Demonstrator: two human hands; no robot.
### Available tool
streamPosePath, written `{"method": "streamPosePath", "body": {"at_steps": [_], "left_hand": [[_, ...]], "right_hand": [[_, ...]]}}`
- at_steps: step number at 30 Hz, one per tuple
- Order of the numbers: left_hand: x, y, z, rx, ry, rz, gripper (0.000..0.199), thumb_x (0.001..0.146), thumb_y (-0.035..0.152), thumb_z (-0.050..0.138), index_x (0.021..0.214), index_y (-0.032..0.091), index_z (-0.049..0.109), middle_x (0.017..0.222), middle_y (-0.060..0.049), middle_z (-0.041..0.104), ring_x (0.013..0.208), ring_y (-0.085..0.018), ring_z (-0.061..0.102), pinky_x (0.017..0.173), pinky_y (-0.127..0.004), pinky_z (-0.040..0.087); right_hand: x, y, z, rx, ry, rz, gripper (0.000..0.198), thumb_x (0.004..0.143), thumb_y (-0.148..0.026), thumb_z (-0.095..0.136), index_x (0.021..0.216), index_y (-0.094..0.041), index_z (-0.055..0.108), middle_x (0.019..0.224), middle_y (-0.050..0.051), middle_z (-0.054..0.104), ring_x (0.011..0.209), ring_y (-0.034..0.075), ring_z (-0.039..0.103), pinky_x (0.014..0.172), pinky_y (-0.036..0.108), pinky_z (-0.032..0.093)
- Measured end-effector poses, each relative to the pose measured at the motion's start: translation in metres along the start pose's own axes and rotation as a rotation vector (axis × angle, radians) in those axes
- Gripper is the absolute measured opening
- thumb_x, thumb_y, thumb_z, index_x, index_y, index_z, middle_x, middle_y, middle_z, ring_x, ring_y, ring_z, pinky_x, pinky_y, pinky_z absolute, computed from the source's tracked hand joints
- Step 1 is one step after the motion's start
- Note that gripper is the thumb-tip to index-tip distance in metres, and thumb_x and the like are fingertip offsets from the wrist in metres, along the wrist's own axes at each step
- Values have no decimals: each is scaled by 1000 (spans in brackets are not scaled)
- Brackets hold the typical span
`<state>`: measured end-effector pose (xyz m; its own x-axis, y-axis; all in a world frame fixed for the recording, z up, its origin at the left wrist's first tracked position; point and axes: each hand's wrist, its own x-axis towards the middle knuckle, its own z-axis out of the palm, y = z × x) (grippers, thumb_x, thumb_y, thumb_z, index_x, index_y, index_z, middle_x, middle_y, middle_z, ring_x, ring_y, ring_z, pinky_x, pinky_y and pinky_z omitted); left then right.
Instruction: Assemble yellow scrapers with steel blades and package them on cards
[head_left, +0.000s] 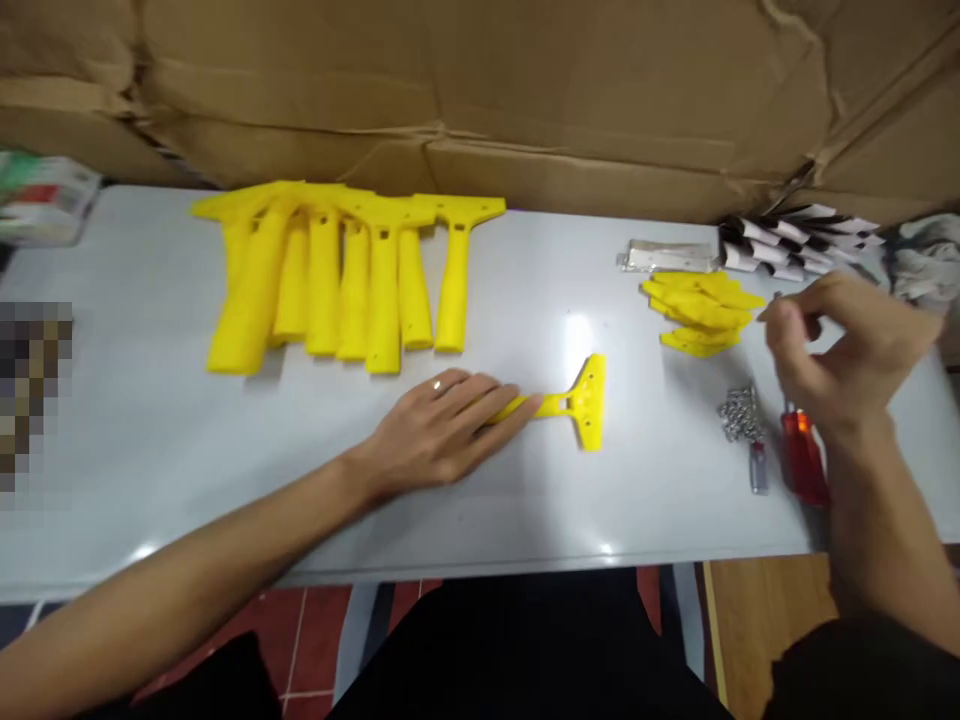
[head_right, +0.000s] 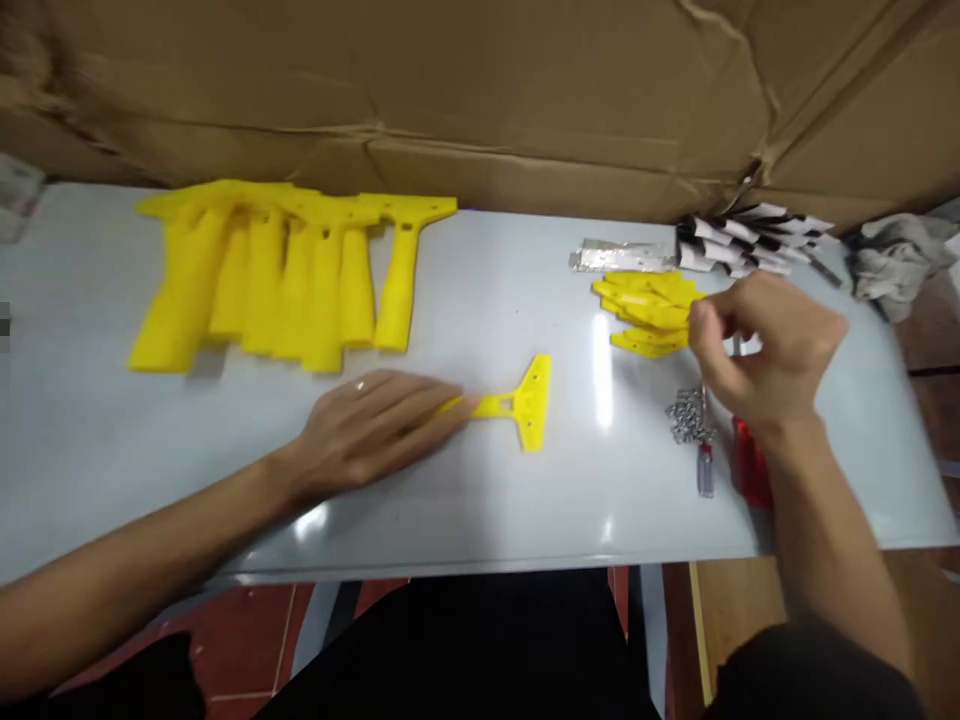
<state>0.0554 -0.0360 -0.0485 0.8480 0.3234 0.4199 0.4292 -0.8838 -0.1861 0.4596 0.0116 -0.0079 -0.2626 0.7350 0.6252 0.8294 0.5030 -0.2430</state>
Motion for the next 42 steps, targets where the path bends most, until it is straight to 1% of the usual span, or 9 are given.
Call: {"method": "streamPosePath", "body": {"at_steps": [3,7,9,13,16,20,27,35,42], "left_hand": [[-7,8,-1,-28,53,-41,36,92,8,70,128,11,66,110,-10,77,95,-23,71,77,-35,56],[12,0,2,82,100,-50,37,89,16,75,125,9,67,101,-7,78,84,-22,69,66,-34,54],[21,-8,5,118,127,1,35,90,20,71,123,8,68,98,-8,78,81,-23,69,60,-34,51],[24,-13,13,120,68,-101,31,96,21,59,125,20,68,108,-6,78,88,-22,70,63,-32,49],[22,-10,20,111,79,-114,31,96,22,58,125,21,69,108,-7,78,90,-22,69,65,-31,48],[22,-11,25,72,149,-128,31,97,21,57,126,21,70,107,-7,77,91,-22,67,63,-31,46],[22,-16,22,41,97,-184,29,99,22,54,123,22,71,105,-7,77,94,-22,67,62,-32,43],[21,-14,24,43,58,-187,29,101,19,51,126,19,67,108,-6,74,99,-21,66,63,-32,43],[22,-12,17,27,-26,-207,30,102,17,48,126,19,66,111,-8,73,102,-22,64,69,-34,45]], "right_hand": [[-9,11,6,-24,34,-142,18,87,-24,66,72,-15,60,61,0,55,58,8,44,60,26,34],[-1,26,-10,-151,-40,-118,12,88,-28,68,91,-19,74,77,3,68,68,12,47,74,32,40],[5,32,-19,-145,-119,-87,16,89,-29,68,98,-19,77,82,5,70,73,12,48,77,32,40],[5,45,-24,-32,-371,-23,18,90,-29,73,104,-19,80,84,5,70,79,10,51,70,27,38],[10,48,-15,-137,-368,76,21,93,-27,69,105,-16,81,88,7,71,79,9,49,77,27,38],[41,38,5,-253,-432,32,33,102,-27,53,117,-13,78,106,11,72,95,12,50,92,30,35],[107,27,52,-252,-738,17,41,94,-28,70,132,-14,71,127,11,70,104,14,57,92,27,36],[116,40,69,-245,-785,88,36,90,-23,74,125,-14,74,110,10,75,92,12,64,83,24,41],[130,32,58,-300,-752,173,27,90,-26,73,113,-13,77,96,8,75,75,6,57,79,24,39]]}}
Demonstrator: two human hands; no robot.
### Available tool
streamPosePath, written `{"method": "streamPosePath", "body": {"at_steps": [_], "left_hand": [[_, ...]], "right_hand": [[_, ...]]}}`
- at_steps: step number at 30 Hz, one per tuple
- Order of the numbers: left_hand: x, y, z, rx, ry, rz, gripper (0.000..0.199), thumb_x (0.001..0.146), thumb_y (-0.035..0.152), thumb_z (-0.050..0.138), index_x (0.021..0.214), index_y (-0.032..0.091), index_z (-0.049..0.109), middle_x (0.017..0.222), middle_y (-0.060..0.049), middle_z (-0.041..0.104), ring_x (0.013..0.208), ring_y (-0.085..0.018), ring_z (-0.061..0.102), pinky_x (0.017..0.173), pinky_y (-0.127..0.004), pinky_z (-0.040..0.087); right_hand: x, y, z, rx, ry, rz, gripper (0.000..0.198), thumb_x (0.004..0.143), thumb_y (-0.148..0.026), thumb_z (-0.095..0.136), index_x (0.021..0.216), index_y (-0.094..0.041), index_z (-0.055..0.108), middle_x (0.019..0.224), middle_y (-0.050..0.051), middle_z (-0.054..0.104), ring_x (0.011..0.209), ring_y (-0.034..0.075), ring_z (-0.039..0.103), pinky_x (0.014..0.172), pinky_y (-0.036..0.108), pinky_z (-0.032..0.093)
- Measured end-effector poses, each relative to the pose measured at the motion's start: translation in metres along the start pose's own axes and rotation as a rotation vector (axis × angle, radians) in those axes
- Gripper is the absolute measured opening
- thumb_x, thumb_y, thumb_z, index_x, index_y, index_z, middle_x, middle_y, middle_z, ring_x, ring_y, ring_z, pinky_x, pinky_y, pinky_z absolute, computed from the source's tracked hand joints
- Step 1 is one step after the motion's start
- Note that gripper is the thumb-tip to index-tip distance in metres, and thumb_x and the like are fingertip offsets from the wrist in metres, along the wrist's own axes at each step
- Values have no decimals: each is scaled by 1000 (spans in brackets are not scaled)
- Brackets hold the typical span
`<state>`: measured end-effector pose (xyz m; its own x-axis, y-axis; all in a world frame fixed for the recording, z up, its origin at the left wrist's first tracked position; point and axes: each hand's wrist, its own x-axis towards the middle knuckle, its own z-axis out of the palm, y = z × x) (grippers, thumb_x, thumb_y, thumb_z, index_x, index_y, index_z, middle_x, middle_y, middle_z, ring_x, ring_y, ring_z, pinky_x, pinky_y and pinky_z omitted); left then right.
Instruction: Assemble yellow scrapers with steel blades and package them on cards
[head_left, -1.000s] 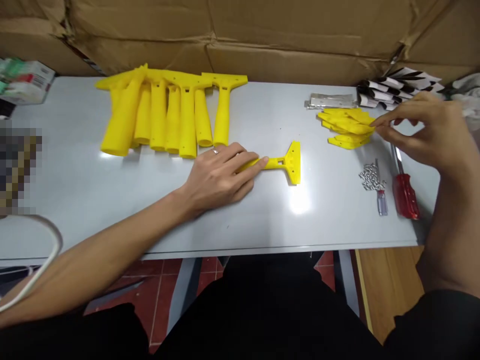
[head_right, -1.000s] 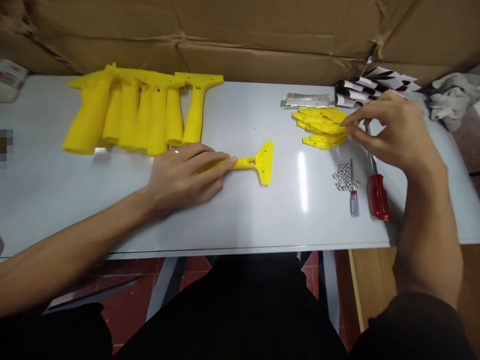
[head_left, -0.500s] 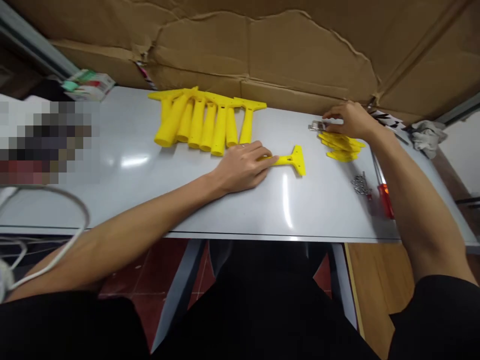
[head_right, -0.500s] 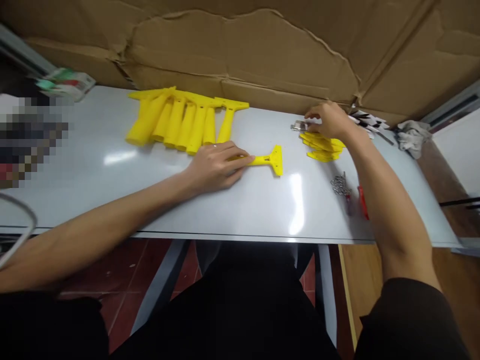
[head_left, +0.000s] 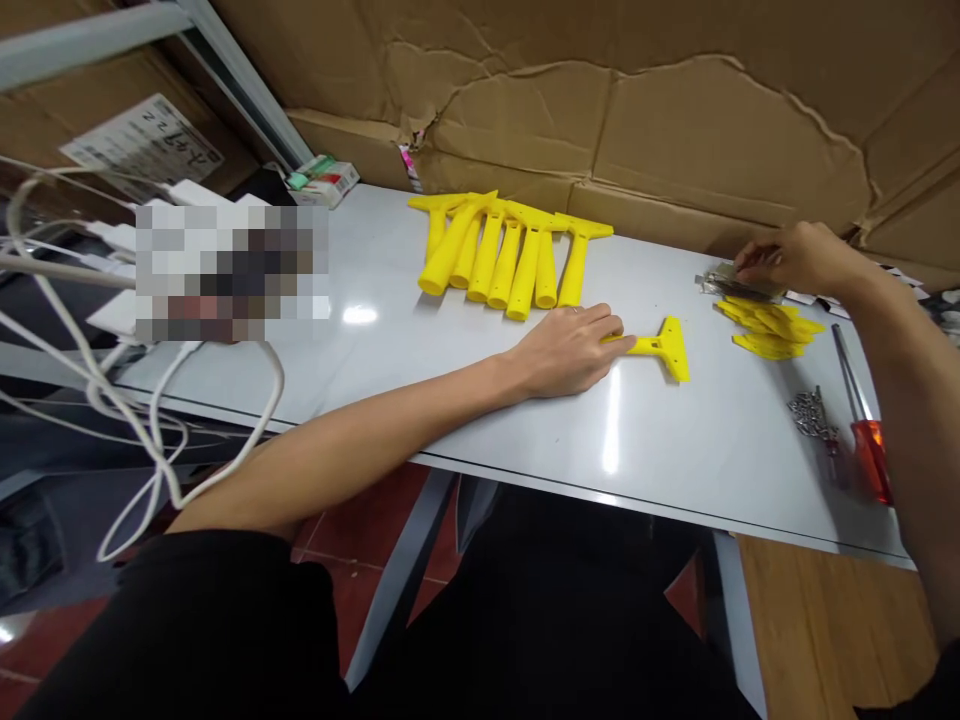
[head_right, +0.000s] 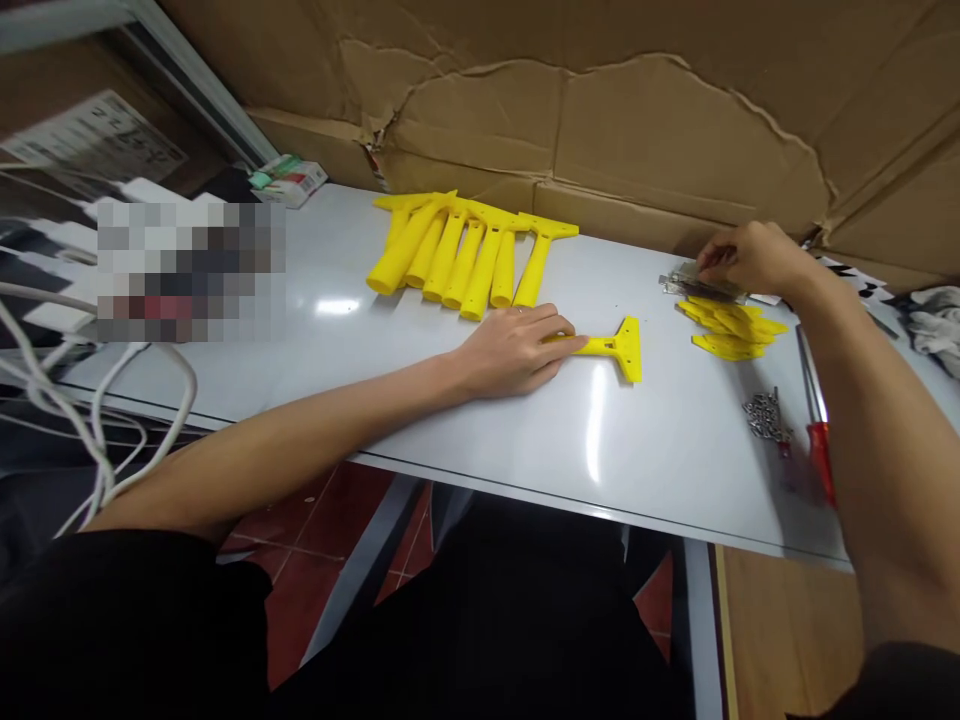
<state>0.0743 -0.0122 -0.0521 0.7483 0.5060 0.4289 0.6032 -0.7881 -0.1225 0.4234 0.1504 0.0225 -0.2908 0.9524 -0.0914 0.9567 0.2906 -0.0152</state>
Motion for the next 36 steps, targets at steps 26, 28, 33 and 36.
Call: {"method": "streamPosePath", "body": {"at_steps": [26,28,33,36], "left_hand": [[73,7,-30,-468,81,-264,18,93,25,61,107,16,70,99,-6,75,90,-19,67,78,-33,55],[43,19,-19,-212,-15,-182,33,98,36,62,123,15,67,113,-12,73,107,-27,64,87,-42,54],[9,20,-5,63,-10,-68,31,103,20,49,130,15,64,108,-14,71,102,-29,63,83,-43,53],[1,12,5,47,57,-108,34,103,13,45,131,14,64,109,-15,69,96,-25,64,76,-37,53]], "right_hand": [[-144,-104,31,1422,200,46,56,62,-36,94,108,-16,68,80,3,73,60,11,63,65,29,55],[-145,-107,37,1418,211,45,56,62,-38,95,106,-16,68,80,1,72,59,11,62,65,30,55],[-147,-111,45,1390,215,22,47,70,-42,91,105,-19,68,80,1,70,61,10,62,69,32,58],[-150,-115,44,1342,221,27,39,75,-40,88,102,-21,68,82,1,69,62,10,62,67,33,58]]}}
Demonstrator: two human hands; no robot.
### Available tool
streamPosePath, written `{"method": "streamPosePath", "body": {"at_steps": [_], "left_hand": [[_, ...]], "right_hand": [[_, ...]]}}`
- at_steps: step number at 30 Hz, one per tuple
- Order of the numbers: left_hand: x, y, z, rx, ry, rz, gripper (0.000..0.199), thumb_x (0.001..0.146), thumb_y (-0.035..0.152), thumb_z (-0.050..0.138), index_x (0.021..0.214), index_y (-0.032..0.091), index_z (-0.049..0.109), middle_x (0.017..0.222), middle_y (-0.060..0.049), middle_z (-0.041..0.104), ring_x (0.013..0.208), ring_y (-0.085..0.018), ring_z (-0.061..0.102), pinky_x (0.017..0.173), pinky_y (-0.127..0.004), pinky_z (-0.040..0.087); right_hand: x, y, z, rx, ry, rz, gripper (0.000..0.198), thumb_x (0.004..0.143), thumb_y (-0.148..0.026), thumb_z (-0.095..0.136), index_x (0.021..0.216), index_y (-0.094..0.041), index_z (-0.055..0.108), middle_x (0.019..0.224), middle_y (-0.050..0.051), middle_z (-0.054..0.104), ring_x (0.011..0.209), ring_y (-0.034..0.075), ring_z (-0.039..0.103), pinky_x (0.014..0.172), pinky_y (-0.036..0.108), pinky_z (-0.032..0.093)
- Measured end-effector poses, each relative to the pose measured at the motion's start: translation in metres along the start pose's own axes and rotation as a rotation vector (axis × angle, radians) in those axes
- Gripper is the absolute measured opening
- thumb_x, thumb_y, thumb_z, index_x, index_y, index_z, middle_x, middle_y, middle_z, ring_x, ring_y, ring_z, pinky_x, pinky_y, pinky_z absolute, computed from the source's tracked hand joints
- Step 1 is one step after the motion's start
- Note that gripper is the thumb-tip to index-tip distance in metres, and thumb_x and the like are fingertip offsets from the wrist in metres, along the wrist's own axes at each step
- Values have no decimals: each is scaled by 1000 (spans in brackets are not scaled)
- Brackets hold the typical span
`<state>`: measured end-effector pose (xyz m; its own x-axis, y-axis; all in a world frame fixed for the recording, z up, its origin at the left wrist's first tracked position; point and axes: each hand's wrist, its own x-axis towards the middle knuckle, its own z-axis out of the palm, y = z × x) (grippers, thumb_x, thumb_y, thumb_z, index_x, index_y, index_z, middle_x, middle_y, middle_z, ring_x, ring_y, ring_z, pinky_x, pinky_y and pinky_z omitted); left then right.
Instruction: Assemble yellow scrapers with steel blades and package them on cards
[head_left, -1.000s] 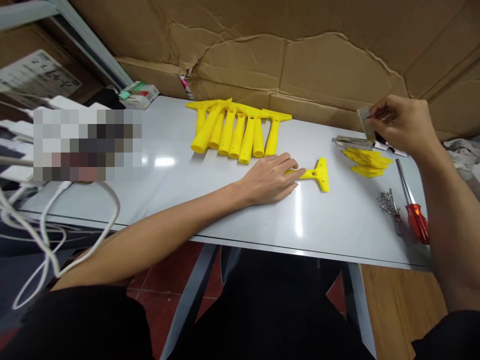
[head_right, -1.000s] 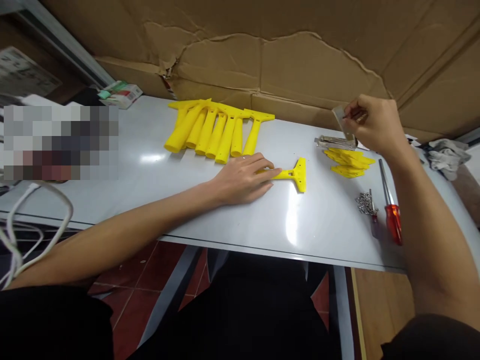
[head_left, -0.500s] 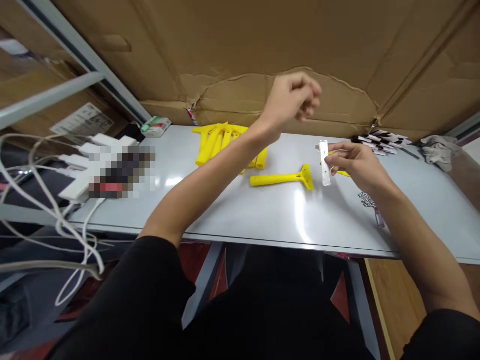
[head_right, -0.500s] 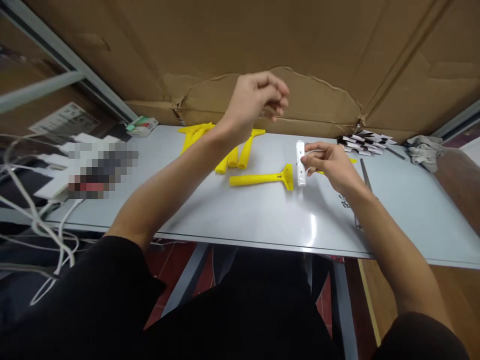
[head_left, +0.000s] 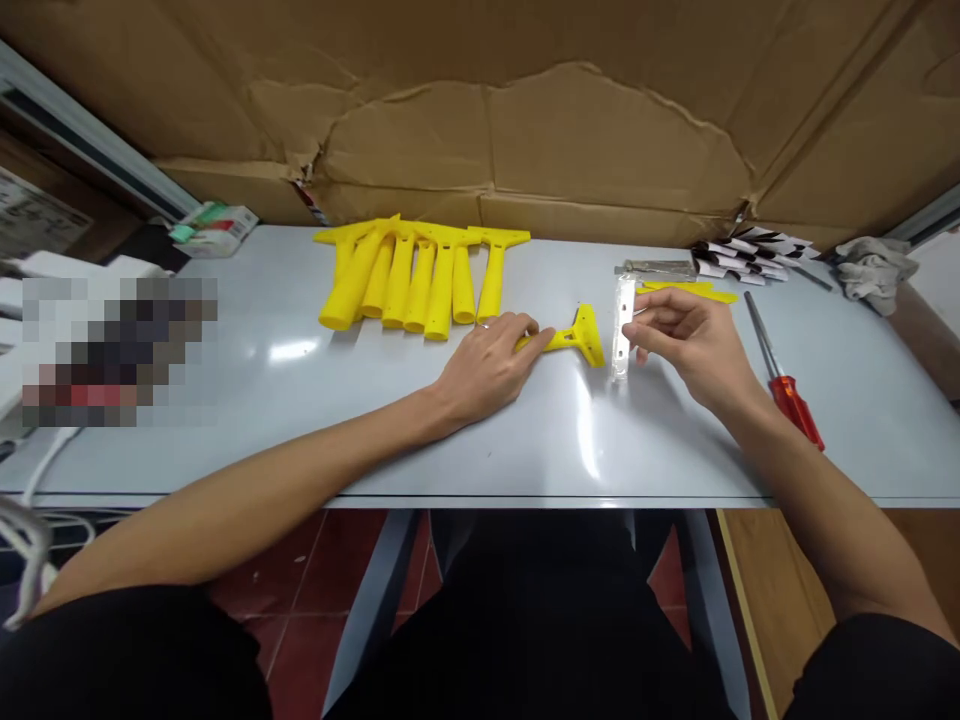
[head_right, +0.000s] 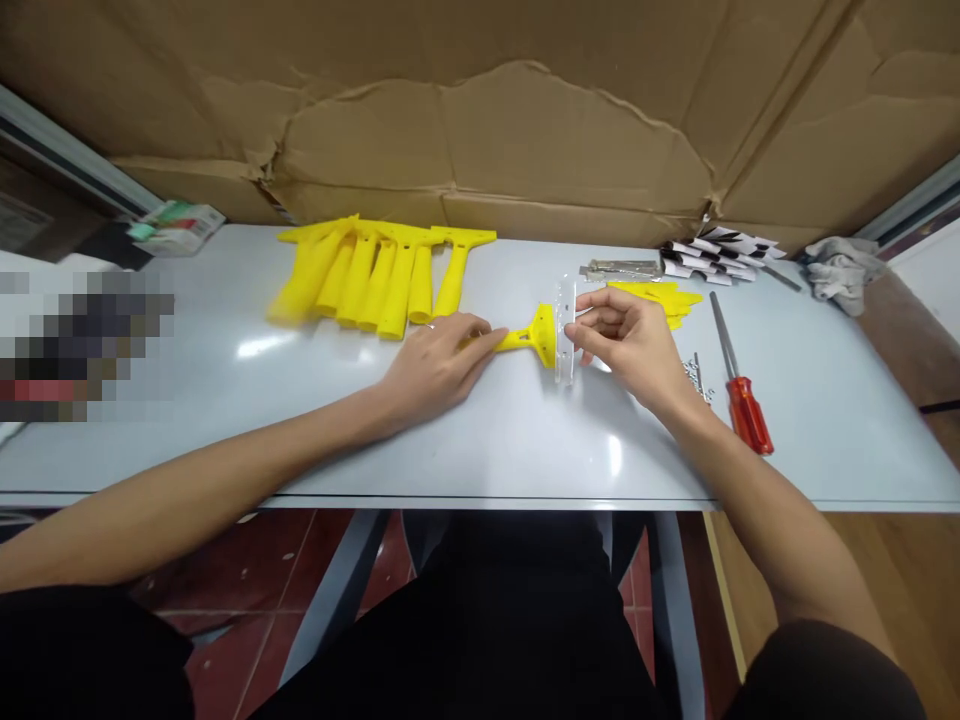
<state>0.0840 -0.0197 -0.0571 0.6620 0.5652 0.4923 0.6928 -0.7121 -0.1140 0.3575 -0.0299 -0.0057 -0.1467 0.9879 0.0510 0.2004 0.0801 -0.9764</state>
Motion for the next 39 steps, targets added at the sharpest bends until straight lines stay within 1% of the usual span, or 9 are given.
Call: {"method": "streamPosePath", "body": {"at_steps": [5,10,16,23,27,30,34,37,39], "left_hand": [[-9,2,7,-111,39,-78,46,103,10,40,147,12,51,119,-17,65,103,-25,63,78,-38,57],[-10,9,1,-116,48,-92,52,98,4,41,147,14,52,123,-17,66,111,-28,59,87,-44,57],[-6,10,-3,-70,63,-115,51,96,4,44,144,13,55,119,-15,68,107,-28,61,85,-43,56],[-6,13,-6,-112,133,-120,48,99,11,44,145,15,53,115,-15,66,96,-25,64,74,-39,53],[-6,16,-8,-104,151,-87,47,98,15,47,144,14,53,112,-15,65,91,-24,62,73,-38,52],[-6,17,-9,-103,155,-69,45,96,15,49,140,12,56,109,-14,64,87,-23,60,71,-38,52],[-5,18,-9,-116,178,-58,40,96,18,51,135,14,58,105,-13,64,85,-23,60,69,-38,52],[-4,18,-9,-134,188,-64,39,95,18,52,133,13,59,107,-13,64,87,-24,61,71,-38,53],[-5,17,-8,-155,177,-77,39,95,17,52,133,12,59,108,-13,64,88,-24,61,72,-38,54]], "right_hand": [[-6,-8,7,-112,102,-3,32,78,-36,84,99,-24,63,86,2,69,70,14,66,55,30,52],[-7,-4,10,-111,98,0,31,82,-38,80,101,-26,58,77,2,67,78,19,71,53,29,45],[-5,7,8,-10,51,1,32,85,-41,76,102,-28,52,85,1,70,57,12,52,52,30,39],[-5,4,10,35,13,50,41,83,-49,76,108,-28,51,89,2,70,58,11,52,51,30,42],[-10,1,14,-35,21,14,43,84,-54,76,107,-28,51,90,3,69,67,15,60,53,31,44],[-14,-2,17,-69,77,-28,39,84,-49,77,96,-25,50,84,3,66,72,15,63,55,30,46],[-16,-4,19,-123,147,-136,41,81,-42,81,84,-21,46,84,3,61,75,11,59,53,24,42],[-17,-3,19,-103,99,-199,43,81,-38,83,78,-18,46,79,1,55,69,7,52,49,19,38],[-17,-1,19,-94,38,-220,36,79,-35,86,79,-16,55,80,1,55,68,5,52,49,17,41]]}}
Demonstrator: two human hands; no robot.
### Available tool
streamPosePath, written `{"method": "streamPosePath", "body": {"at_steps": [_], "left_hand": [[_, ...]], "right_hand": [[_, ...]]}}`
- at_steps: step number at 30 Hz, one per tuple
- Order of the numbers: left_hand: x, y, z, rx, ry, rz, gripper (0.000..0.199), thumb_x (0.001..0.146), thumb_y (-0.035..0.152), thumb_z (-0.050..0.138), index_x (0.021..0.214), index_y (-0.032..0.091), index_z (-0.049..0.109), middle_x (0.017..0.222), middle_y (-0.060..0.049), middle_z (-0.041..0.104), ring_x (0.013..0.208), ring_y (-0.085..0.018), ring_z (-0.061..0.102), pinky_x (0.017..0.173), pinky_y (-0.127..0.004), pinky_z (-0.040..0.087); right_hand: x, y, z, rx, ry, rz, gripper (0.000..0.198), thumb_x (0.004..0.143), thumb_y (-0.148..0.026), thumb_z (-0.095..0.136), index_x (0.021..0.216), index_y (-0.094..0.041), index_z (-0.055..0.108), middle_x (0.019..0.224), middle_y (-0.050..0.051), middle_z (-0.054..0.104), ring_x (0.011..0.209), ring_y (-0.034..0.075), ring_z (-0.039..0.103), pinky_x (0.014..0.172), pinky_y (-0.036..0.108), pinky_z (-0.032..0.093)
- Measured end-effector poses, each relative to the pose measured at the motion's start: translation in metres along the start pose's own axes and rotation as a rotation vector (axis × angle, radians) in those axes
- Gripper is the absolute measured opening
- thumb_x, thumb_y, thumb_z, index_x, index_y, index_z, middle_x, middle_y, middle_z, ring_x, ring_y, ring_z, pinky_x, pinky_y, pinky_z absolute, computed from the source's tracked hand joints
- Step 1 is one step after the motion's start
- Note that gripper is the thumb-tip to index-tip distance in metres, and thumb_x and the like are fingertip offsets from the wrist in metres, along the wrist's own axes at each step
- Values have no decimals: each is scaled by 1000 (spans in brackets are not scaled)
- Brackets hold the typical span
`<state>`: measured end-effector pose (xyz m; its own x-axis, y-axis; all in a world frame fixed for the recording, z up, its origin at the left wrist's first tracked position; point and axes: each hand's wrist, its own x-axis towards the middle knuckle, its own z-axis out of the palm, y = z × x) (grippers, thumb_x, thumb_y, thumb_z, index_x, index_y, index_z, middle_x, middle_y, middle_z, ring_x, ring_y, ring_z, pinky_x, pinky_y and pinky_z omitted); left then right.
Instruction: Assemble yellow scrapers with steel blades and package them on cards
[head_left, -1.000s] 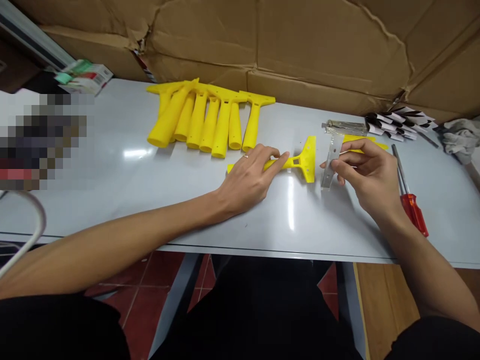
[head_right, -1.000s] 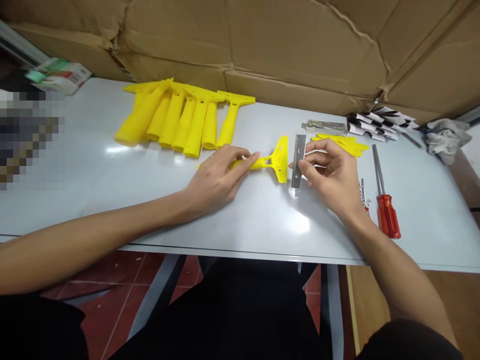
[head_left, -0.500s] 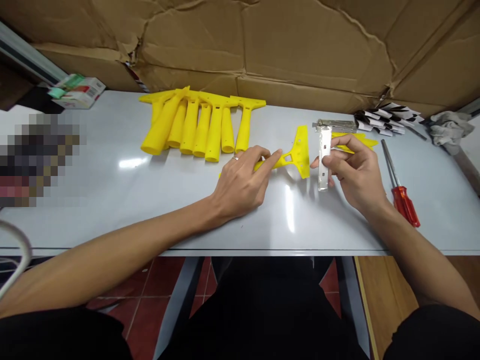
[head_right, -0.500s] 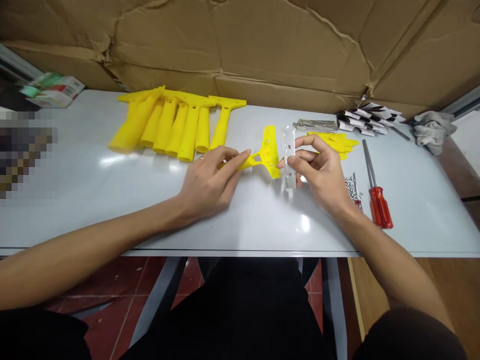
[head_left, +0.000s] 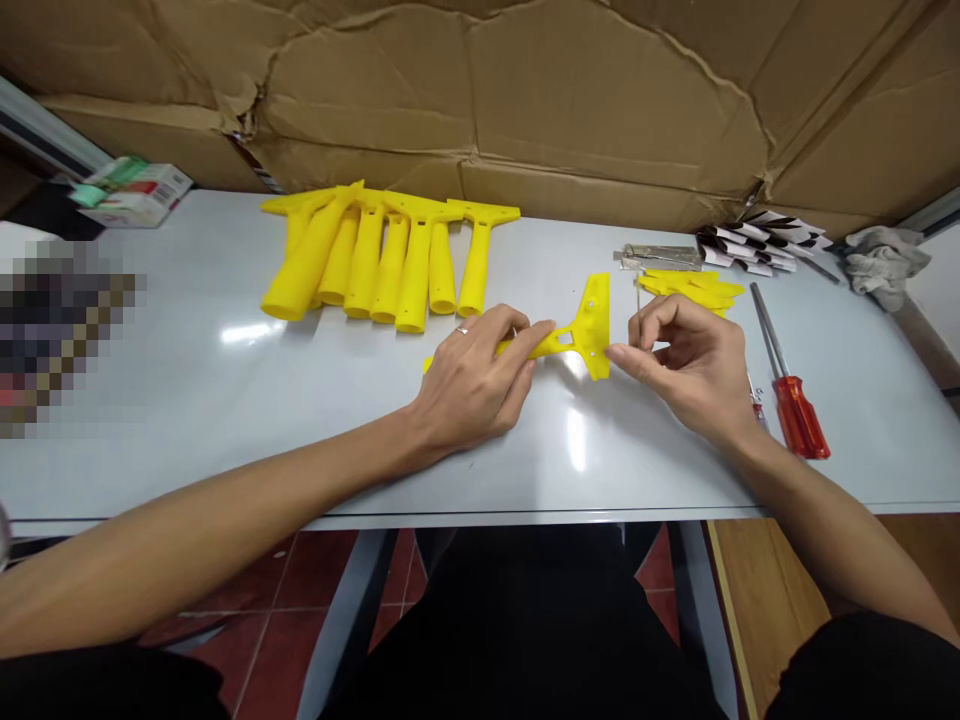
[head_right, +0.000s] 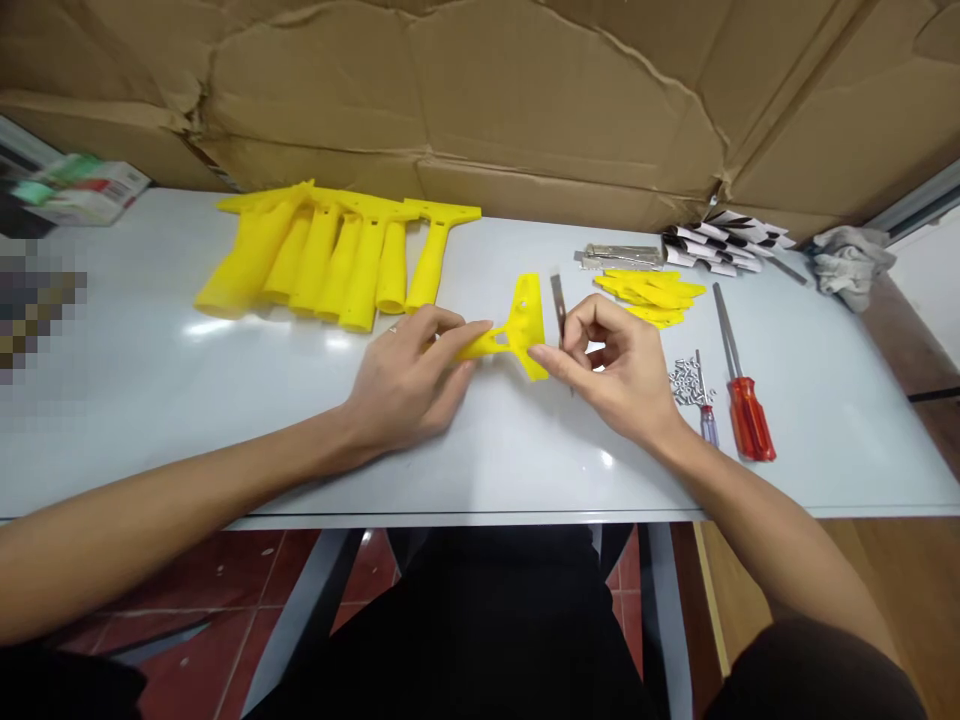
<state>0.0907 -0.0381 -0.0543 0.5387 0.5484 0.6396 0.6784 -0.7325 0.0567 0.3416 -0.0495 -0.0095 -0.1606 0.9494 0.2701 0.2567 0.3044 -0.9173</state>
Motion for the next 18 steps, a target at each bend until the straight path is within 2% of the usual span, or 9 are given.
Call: {"method": "streamPosePath", "body": {"at_steps": [3,7,9,13,18], "left_hand": [[0,0,0,-27,-13,-32,39,96,17,52,134,13,59,109,-13,63,89,-24,61,73,-39,55],[0,0,-3,-58,8,-42,36,93,18,54,129,15,59,106,-11,63,86,-23,63,71,-38,54],[1,1,-4,-65,18,-37,34,90,18,55,124,16,60,104,-10,63,85,-23,63,69,-36,52],[2,2,-6,-66,18,-56,34,88,17,54,121,17,58,102,-9,63,83,-23,64,67,-35,51],[2,2,-7,-55,33,-40,34,85,17,57,119,17,59,101,-8,64,81,-23,65,65,-34,50]], "right_hand": [[-2,2,0,-5,-53,-47,20,82,-31,83,89,-16,71,91,3,63,72,6,57,53,17,50],[-4,5,1,-73,-86,-135,12,91,-28,74,98,-18,75,98,5,67,81,7,63,59,17,56],[-4,6,3,-72,-79,-144,20,89,-26,76,106,-19,70,96,3,66,78,7,64,60,16,56],[-3,9,5,4,-56,-123,52,81,-23,82,125,-22,54,90,-1,64,74,6,64,62,17,57],[-2,12,6,0,-98,-101,51,83,-23,81,128,-21,57,90,-2,65,73,6,65,67,18,59]]}}
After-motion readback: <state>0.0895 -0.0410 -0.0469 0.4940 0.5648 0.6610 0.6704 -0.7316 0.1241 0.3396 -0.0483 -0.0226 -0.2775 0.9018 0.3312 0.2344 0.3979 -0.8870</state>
